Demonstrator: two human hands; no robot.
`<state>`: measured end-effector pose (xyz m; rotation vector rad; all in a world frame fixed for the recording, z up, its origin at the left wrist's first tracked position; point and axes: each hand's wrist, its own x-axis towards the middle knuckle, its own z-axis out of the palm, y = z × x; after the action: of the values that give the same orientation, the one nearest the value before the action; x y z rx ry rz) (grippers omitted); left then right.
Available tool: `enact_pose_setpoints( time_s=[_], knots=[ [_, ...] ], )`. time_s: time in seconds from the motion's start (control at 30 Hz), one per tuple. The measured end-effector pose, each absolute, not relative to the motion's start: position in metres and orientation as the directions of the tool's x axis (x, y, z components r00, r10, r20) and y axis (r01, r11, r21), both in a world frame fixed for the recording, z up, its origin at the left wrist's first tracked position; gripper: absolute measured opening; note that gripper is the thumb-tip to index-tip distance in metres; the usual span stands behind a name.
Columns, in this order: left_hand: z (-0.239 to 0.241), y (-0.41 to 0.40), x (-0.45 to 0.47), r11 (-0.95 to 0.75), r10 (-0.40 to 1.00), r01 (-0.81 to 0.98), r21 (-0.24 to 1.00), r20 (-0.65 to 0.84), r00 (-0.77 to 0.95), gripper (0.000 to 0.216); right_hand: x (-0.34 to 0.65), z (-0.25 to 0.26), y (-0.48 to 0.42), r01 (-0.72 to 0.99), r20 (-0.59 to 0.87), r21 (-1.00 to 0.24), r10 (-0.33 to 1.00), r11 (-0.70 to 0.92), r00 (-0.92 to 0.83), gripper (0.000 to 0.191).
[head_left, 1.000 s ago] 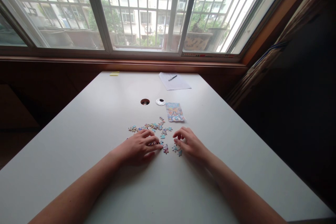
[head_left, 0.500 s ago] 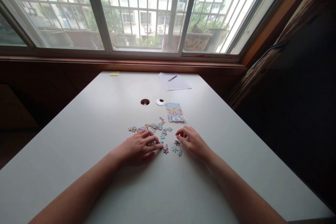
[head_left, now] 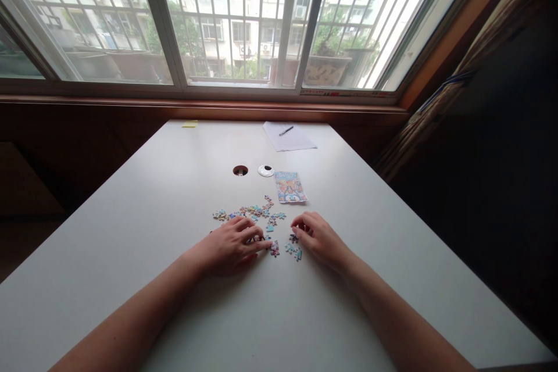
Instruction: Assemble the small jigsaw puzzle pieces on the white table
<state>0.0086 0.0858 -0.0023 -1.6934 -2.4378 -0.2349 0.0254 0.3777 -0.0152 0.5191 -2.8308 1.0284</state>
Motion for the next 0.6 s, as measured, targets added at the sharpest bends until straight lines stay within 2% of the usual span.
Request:
enact_pose_setpoints(
  time_s=[0.6],
  knots=[
    [-0.0029, 0.0858, 0.0069, 0.352, 0.907, 0.936, 0.009, 0.244, -0.343, 0.043, 0.0256, -0.0167, 0.3784, -0.361, 0.196, -0.580, -0.306, 0.730, -0.932, 0.008]
  ],
)
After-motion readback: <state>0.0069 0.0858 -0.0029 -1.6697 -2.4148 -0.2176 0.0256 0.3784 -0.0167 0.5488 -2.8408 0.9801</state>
